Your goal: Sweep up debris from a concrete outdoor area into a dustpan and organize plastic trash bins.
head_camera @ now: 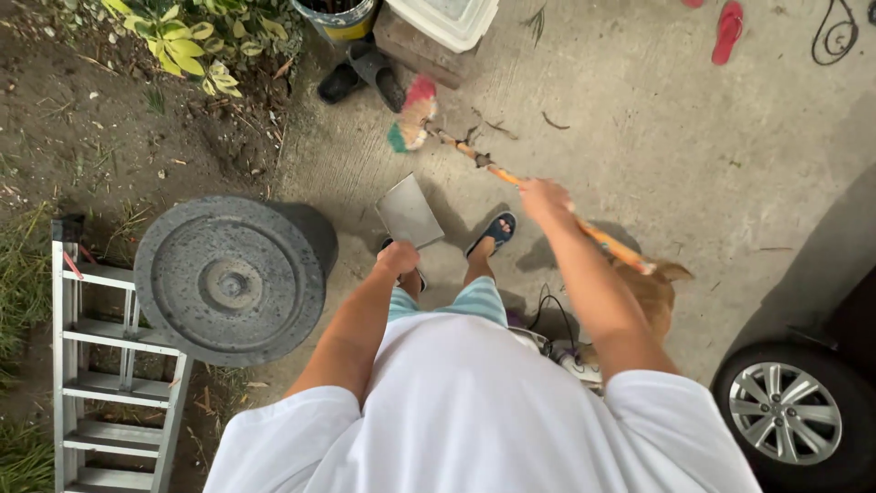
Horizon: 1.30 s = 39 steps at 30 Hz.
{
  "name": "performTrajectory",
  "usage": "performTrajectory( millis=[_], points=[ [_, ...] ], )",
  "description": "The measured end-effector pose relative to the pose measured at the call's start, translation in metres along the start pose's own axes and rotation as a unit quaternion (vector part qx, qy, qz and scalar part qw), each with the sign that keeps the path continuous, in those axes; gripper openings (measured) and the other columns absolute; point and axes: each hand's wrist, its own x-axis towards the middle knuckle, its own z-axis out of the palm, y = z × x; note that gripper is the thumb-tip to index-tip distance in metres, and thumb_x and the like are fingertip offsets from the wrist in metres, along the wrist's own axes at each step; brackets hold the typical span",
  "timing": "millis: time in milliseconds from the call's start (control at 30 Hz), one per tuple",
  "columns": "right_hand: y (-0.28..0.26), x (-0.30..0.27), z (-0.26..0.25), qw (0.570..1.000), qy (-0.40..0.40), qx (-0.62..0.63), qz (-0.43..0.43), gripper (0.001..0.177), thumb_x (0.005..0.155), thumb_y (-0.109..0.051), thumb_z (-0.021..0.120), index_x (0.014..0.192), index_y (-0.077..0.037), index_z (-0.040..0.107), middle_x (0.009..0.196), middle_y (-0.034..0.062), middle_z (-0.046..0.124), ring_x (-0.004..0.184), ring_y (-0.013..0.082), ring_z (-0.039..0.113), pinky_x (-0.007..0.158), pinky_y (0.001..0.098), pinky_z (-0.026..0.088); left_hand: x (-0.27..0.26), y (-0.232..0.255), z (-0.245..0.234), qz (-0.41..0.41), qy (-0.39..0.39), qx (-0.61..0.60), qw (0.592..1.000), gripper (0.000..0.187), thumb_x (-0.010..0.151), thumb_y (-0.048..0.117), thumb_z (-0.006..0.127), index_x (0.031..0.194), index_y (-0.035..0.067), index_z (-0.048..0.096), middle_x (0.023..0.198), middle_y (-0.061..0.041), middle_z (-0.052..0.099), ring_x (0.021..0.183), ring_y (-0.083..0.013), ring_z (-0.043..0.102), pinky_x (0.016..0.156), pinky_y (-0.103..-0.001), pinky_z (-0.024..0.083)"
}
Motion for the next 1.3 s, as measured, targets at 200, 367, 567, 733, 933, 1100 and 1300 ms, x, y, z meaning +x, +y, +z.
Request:
performTrajectory(
  millis=[200,367,567,733,933,1100,1300],
  points=[
    [0.090,0.056,0.027,0.999,-0.016,-0.043,0.004,0.029,0.101,-0.026,0.053,0.120,-0.020,0.074,0.117,0.0134,0.074,0.108,0.0382,0.071,0.087,0.0515,0.059,0.018,0.017,-0.006,0.050,-0.010,0.123,0.991,0.034,0.090,0.016,0.055,0.115,0.010,0.078,0.131,-0.013,0.068,0.122,-0.0367,0.065,0.099,-0.047,0.055],
    [0.180,-0.023,-0.015,0.998,0.034,-0.060,0.004,0.031,0.107,-0.033,0.053,0.113,-0.014,0.076,0.108,0.0174,0.077,0.101,0.0389,0.074,0.085,0.0497,0.059,0.032,0.038,-0.005,0.038,0.005,0.137,0.990,0.034,0.092,0.019,0.054,0.112,0.011,0.080,0.129,-0.014,0.070,0.120,-0.0359,0.068,0.099,-0.046,0.058],
    [0.201,0.019,-0.023,0.990,0.048,-0.058,-0.123,0.028,0.100,-0.027,0.055,0.121,-0.023,0.072,0.097,0.0141,0.076,0.092,0.0384,0.074,0.077,0.0516,0.058,0.036,0.103,-0.030,-0.147,0.036,-0.063,0.986,0.041,0.089,0.029,0.056,0.119,0.010,0.076,0.134,-0.016,0.066,0.128,-0.0357,0.061,0.104,-0.046,0.052],
    [0.261,0.120,-0.027,0.989,0.034,-0.133,-0.054,0.029,0.098,-0.017,0.056,0.118,-0.016,0.076,0.111,0.0138,0.076,0.100,0.0355,0.074,0.078,0.0486,0.060,0.042,0.157,-0.055,-0.190,0.093,-0.107,0.972,0.043,0.093,0.030,0.051,0.122,0.009,0.075,0.133,-0.020,0.067,0.127,-0.0386,0.062,0.105,-0.046,0.050],
    [0.296,0.062,-0.124,0.989,0.068,-0.115,-0.055,0.031,0.099,-0.018,0.055,0.126,-0.022,0.072,0.103,0.0152,0.076,0.096,0.0374,0.074,0.077,0.0498,0.059,0.088,0.188,-0.041,-0.132,0.107,-0.090,0.981,0.048,0.096,0.038,0.046,0.125,0.009,0.071,0.138,-0.018,0.063,0.131,-0.0380,0.058,0.108,-0.047,0.047],
    [0.265,0.097,-0.118,0.995,0.052,-0.029,-0.076,0.030,0.100,-0.022,0.054,0.125,-0.027,0.071,0.106,0.0134,0.075,0.099,0.0375,0.072,0.081,0.0504,0.058,0.110,0.232,-0.041,-0.118,0.111,-0.090,0.983,0.049,0.097,0.038,0.046,0.129,0.010,0.070,0.140,-0.018,0.062,0.132,-0.0379,0.057,0.109,-0.047,0.047],
    [0.291,0.183,-0.063,0.999,0.013,-0.038,-0.008,0.028,0.095,-0.016,0.059,0.118,-0.015,0.076,0.116,0.0153,0.074,0.107,0.0359,0.072,0.087,0.0476,0.059,0.122,0.273,-0.065,-0.063,0.111,-0.056,0.990,0.052,0.098,0.045,0.045,0.130,0.010,0.066,0.142,-0.018,0.060,0.132,-0.0394,0.056,0.109,-0.050,0.045]
  ],
)
